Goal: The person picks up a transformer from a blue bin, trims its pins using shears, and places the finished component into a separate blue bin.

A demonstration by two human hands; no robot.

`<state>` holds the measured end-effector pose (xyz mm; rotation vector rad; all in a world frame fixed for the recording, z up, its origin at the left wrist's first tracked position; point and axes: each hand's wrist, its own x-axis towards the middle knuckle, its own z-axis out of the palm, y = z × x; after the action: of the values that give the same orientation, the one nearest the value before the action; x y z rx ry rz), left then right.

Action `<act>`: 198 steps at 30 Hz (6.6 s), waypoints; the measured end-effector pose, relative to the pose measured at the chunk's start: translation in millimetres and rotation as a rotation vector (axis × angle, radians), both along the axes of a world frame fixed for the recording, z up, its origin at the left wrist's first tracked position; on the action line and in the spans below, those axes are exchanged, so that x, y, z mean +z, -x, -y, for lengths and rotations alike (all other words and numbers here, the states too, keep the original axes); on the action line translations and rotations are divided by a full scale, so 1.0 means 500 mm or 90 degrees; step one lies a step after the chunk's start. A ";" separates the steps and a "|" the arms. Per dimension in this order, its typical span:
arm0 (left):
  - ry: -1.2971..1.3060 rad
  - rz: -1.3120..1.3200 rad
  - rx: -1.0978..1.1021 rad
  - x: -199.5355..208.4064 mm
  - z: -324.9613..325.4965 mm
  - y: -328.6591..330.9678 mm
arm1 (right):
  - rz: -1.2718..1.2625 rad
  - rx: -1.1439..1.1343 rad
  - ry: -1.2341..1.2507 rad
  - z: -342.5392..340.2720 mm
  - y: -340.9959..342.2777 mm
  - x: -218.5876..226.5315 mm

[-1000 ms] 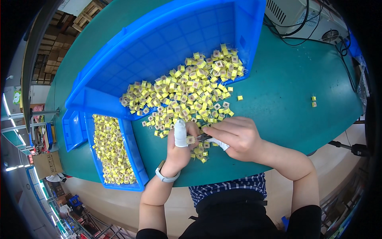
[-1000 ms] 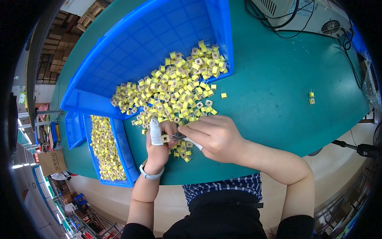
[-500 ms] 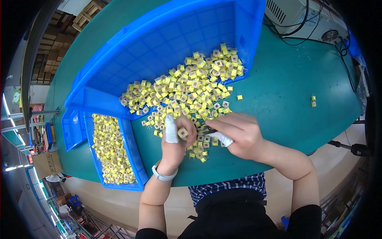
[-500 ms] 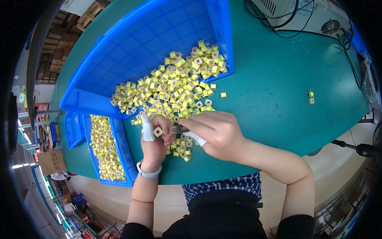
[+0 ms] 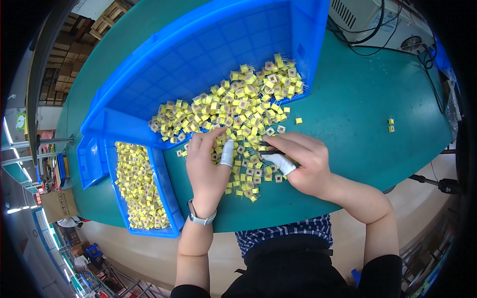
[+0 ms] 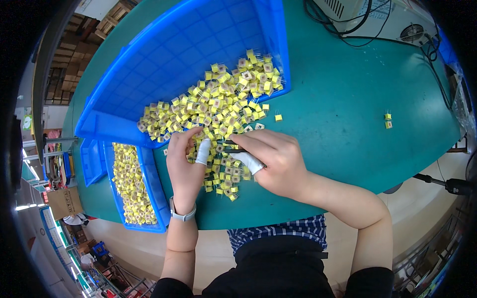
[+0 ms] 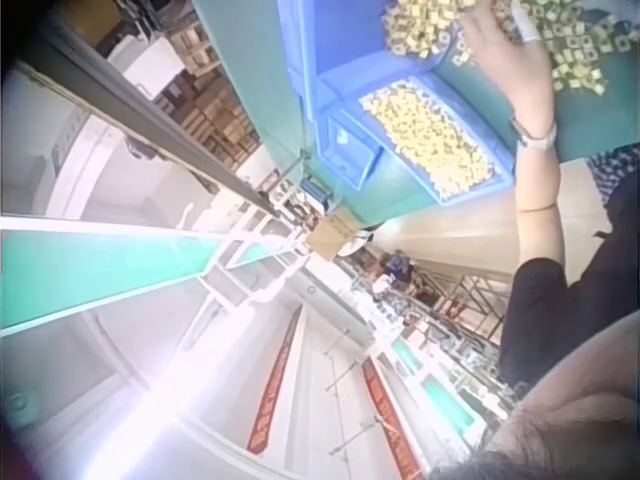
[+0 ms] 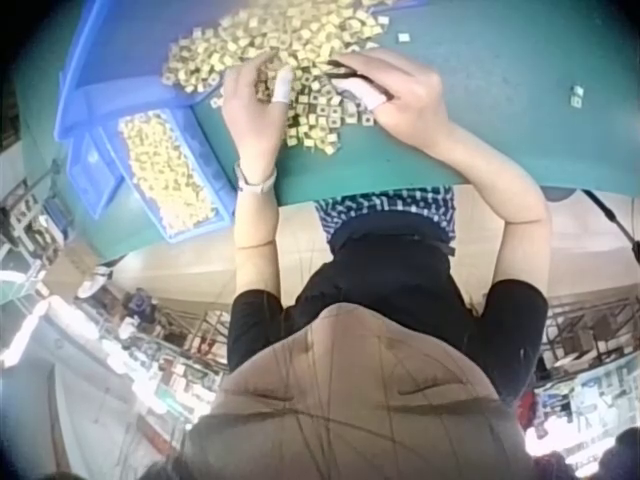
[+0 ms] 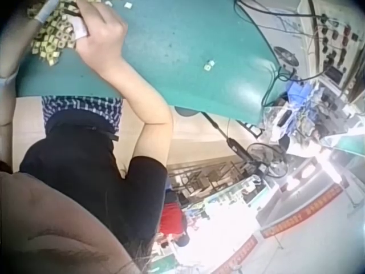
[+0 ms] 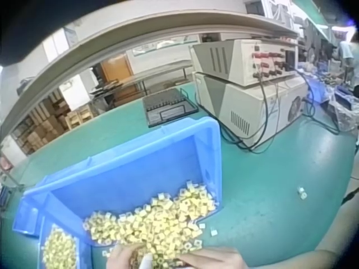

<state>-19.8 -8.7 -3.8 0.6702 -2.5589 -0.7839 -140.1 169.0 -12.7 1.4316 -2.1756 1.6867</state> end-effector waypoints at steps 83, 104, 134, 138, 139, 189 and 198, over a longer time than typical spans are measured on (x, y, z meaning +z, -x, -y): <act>-0.601 -0.213 -0.129 -0.001 -0.039 -0.011 | -0.032 -0.001 -0.026 -0.002 -0.008 -0.010; -0.989 -0.144 -0.154 0.007 -0.018 -0.019 | 0.114 0.082 -0.055 -0.002 0.031 0.004; -0.963 -0.144 -0.091 0.008 -0.025 -0.014 | 0.150 0.109 -0.070 0.001 0.019 0.001; -0.825 -0.127 -0.114 0.009 -0.025 -0.016 | 0.140 0.108 -0.050 0.002 0.021 0.002; -0.792 -0.120 -0.111 0.012 -0.028 -0.014 | 0.144 0.118 -0.046 0.002 0.021 0.005; -0.438 -0.123 -0.090 0.019 -0.038 -0.016 | 0.152 0.092 -0.030 0.000 0.016 0.002; -0.450 -0.140 -0.079 0.014 -0.035 -0.021 | 0.121 0.086 -0.028 0.000 0.013 0.001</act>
<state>-9.4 9.0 3.0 0.5724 -2.1098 -1.7309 -146.5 169.2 -12.1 1.5199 -2.2710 1.9034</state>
